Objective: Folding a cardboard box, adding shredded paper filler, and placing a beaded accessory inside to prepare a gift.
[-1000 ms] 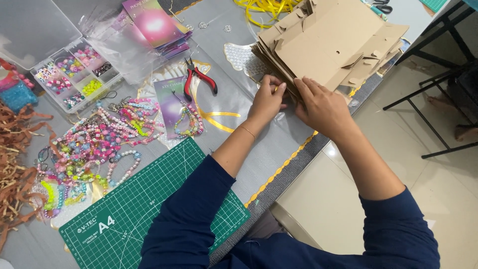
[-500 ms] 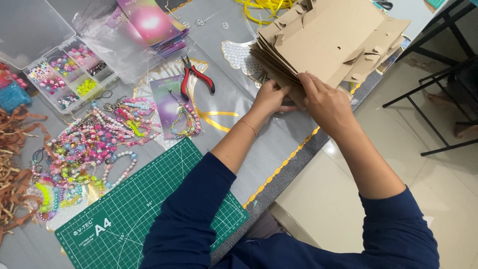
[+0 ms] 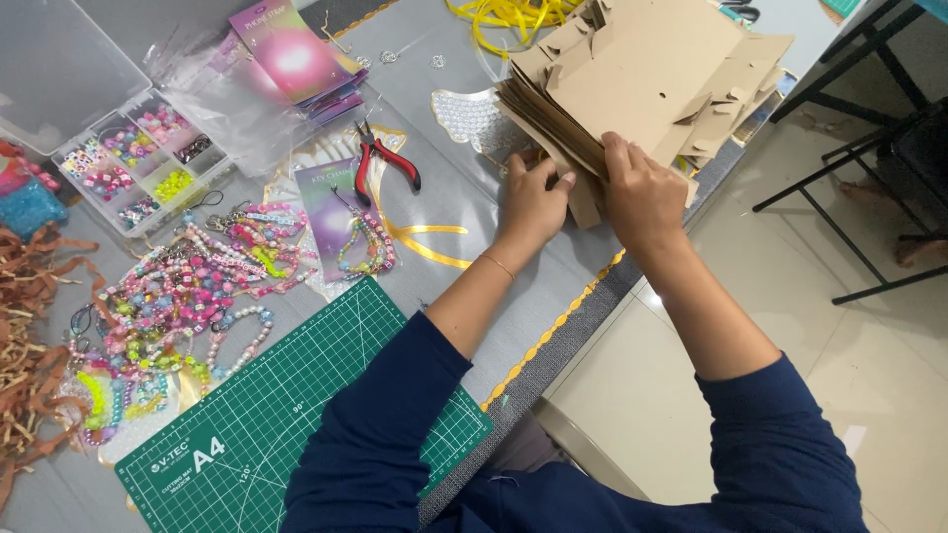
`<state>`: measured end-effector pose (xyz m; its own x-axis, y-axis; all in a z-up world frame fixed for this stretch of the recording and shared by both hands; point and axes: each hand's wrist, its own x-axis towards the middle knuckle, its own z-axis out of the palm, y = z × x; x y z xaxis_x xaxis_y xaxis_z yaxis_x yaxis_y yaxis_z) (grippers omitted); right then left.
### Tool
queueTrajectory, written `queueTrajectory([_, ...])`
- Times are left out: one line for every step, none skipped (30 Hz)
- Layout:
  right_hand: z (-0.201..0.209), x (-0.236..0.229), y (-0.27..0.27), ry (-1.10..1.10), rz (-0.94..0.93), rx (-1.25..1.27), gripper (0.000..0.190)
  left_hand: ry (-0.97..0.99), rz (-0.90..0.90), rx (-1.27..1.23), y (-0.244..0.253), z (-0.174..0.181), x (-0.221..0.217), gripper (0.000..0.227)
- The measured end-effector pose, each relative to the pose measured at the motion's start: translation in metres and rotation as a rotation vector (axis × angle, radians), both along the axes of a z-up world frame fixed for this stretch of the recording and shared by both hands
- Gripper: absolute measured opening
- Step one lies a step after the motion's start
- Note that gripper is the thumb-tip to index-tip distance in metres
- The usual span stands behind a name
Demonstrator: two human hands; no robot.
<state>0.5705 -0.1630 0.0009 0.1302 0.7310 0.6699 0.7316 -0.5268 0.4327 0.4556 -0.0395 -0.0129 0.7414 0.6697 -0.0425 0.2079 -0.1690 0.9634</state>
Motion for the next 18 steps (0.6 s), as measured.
queueTrajectory([-0.002, 0.007, 0.000, -0.003, -0.002, 0.001, 0.023, -0.003, -0.002, 0.001, 0.000, -0.002, 0.001, 0.028])
queueTrajectory([-0.004, 0.014, 0.000, -0.083, -0.016, 0.014, 0.019, 0.005, 0.011, 0.002, 0.000, -0.004, 0.002, 0.028])
queueTrajectory([-0.005, 0.020, 0.001, -0.164, -0.028, 0.028, 0.015, 0.012, 0.025, 0.003, 0.000, -0.006, 0.002, 0.028])
queueTrajectory([0.000, 0.022, -0.001, -0.166, -0.027, 0.030, 0.015, 0.010, 0.026, 0.005, 0.002, 0.005, -0.008, 0.028])
queueTrajectory([0.005, 0.023, -0.002, -0.130, -0.019, 0.033, 0.010, -0.011, -0.004, -0.003, 0.004, 0.015, -0.019, 0.027])
queueTrajectory([0.009, 0.024, -0.004, -0.093, -0.012, 0.035, 0.007, -0.032, -0.034, -0.012, 0.005, 0.025, -0.031, 0.025])
queueTrajectory([0.012, 0.025, -0.006, -0.095, -0.005, 0.038, 0.007, -0.034, -0.028, -0.008, 0.005, 0.033, -0.046, 0.025])
queueTrajectory([0.016, 0.025, -0.008, -0.117, -0.011, 0.040, 0.010, -0.079, -0.069, 0.041, 0.004, 0.041, -0.061, 0.019])
queueTrajectory([0.017, 0.023, -0.009, -0.136, -0.016, 0.042, 0.013, -0.121, -0.110, 0.092, 0.003, 0.048, -0.079, 0.019])
queueTrajectory([0.016, 0.027, -0.012, -0.134, -0.010, 0.047, 0.013, -0.119, -0.104, 0.097, 0.009, 0.050, -0.084, 0.019])
queueTrajectory([0.017, 0.032, -0.014, -0.168, -0.031, 0.076, 0.013, -0.093, -0.100, 0.039, 0.014, 0.052, -0.089, 0.018])
queueTrajectory([0.018, 0.036, -0.017, -0.202, -0.052, 0.106, 0.014, -0.067, -0.096, -0.020, 0.020, 0.055, -0.093, 0.018])
queueTrajectory([0.028, 0.035, -0.018, -0.204, -0.044, 0.107, 0.014, -0.070, -0.089, -0.019, 0.021, 0.058, -0.096, 0.018])
queueTrajectory([0.037, 0.033, -0.020, -0.193, -0.036, 0.167, 0.016, 0.085, -0.102, -0.138, 0.023, 0.061, -0.098, 0.024])
queueTrajectory([0.048, 0.033, -0.022, -0.185, -0.031, 0.230, 0.020, 0.235, -0.124, -0.255, 0.024, 0.064, -0.098, 0.042])
queueTrajectory([0.053, 0.034, -0.022, -0.190, -0.028, 0.233, 0.020, 0.229, -0.122, -0.252, 0.026, 0.064, -0.093, 0.042])
queueTrajectory([0.057, 0.035, -0.024, -0.162, -0.036, 0.207, 0.018, 0.278, -0.085, -0.297, 0.025, 0.062, -0.088, 0.054])
queueTrajectory([0.061, 0.037, -0.026, -0.133, -0.045, 0.181, 0.019, 0.327, -0.049, -0.342, 0.025, 0.061, -0.082, 0.066])
